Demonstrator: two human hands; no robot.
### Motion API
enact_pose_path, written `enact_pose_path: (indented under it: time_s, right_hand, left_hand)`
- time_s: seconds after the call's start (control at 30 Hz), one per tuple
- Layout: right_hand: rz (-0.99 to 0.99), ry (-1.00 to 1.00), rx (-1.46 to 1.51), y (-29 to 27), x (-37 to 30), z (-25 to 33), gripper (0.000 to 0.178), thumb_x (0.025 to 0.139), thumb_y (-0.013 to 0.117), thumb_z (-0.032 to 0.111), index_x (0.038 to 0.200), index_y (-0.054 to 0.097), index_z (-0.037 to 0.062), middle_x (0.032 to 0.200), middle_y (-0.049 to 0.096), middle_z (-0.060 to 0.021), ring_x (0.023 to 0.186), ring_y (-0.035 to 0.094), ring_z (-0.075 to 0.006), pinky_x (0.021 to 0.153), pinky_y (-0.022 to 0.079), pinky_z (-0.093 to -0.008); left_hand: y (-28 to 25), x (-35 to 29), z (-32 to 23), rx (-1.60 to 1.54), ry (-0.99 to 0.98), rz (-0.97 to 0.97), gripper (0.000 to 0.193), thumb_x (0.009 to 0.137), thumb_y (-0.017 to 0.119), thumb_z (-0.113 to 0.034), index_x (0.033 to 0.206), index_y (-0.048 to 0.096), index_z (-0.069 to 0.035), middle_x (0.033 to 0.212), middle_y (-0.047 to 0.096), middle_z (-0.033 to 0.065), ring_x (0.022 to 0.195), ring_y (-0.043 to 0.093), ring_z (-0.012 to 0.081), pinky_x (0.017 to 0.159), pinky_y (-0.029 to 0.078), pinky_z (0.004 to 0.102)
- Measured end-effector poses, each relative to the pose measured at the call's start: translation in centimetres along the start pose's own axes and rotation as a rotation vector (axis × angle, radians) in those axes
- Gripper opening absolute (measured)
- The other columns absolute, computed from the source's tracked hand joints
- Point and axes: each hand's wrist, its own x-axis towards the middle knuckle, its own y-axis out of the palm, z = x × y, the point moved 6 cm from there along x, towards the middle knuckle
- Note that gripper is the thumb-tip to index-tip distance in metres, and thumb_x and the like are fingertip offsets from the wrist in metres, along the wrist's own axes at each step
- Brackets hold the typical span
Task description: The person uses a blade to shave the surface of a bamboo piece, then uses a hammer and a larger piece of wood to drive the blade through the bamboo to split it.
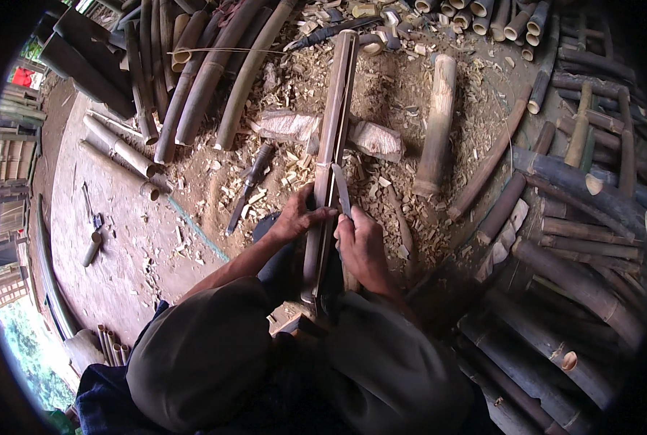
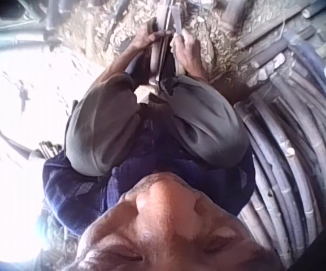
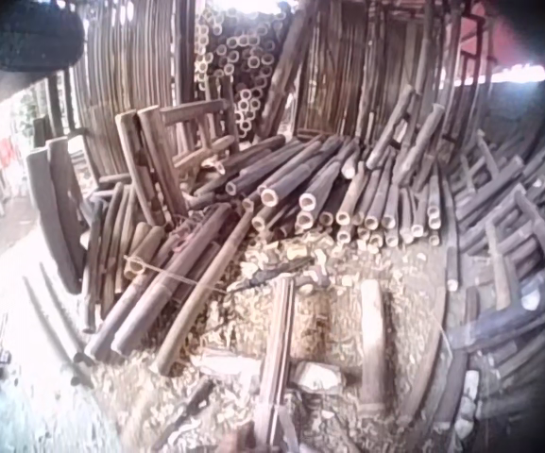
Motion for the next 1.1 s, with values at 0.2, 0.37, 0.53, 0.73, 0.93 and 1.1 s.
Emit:
enact_pose_path:
  time_s: [0.2,0.37,0.53,0.73,0.93,1.1]
  right_hand:
    - [-0.114,-0.251,-0.461,0.1,-0.4,0.7,0.021,0.098,0.052,0.016,0.099,0.059,-0.0043,0.085,0.065,-0.0306,0.083,0.064,-0.0500,0.074,0.051,-0.0555]
    - [-0.112,-0.240,-0.504,0.6,0.2,1.2,0.018,0.097,0.052,0.015,0.097,0.057,-0.0030,0.085,0.064,-0.0294,0.083,0.064,-0.0486,0.076,0.052,-0.0549]
    - [-0.195,-0.281,-0.581,0.4,3.0,1.0,0.015,0.095,0.054,0.013,0.094,0.055,-0.0025,0.080,0.063,-0.0276,0.080,0.064,-0.0470,0.076,0.052,-0.0544]
    - [-0.017,-0.181,-0.528,0.1,4.0,1.2,0.020,0.096,0.054,0.017,0.096,0.057,-0.0029,0.085,0.065,-0.0283,0.085,0.064,-0.0488,0.079,0.051,-0.0557]
    - [-0.140,-0.187,-0.435,-0.2,2.0,-0.4,0.021,0.099,0.054,0.019,0.094,0.059,-0.0007,0.071,0.064,-0.0214,0.075,0.066,-0.0422,0.071,0.050,-0.0530]
    - [-0.085,-0.173,-0.591,0.7,1.5,2.4,0.017,0.096,0.055,0.016,0.095,0.057,-0.0002,0.082,0.066,-0.0283,0.079,0.065,-0.0479,0.073,0.052,-0.0556]
  left_hand:
    - [0.9,0.1,0.6,0.361,0.077,-0.065,0.066,0.088,0.075,-0.030,0.129,0.038,0.007,0.110,0.061,0.0310,0.105,0.061,0.0440,0.094,0.048,0.0483]
    - [1.5,0.4,1.3,0.520,0.037,-0.086,0.061,0.091,0.070,-0.029,0.120,0.032,0.009,0.108,0.053,0.0359,0.108,0.056,0.0495,0.095,0.044,0.0532]
    - [1.9,0.7,1.1,0.554,-0.019,-0.109,0.067,0.090,0.072,-0.036,0.120,0.032,0.008,0.108,0.053,0.0342,0.109,0.056,0.0500,0.096,0.045,0.0537]
    - [1.2,1.0,0.9,0.492,-0.030,-0.080,0.068,0.090,0.074,-0.037,0.121,0.032,0.007,0.114,0.055,0.0362,0.110,0.058,0.0502,0.094,0.048,0.0525]
    - [1.7,0.6,1.2,0.463,0.026,-0.081,0.065,0.090,0.073,-0.035,0.121,0.032,0.006,0.111,0.055,0.0368,0.109,0.057,0.0529,0.093,0.046,0.0557]
    - [1.4,0.2,1.4,0.459,-0.025,-0.065,0.064,0.092,0.070,-0.036,0.119,0.032,0.006,0.117,0.051,0.0393,0.112,0.055,0.0535,0.095,0.045,0.0556]
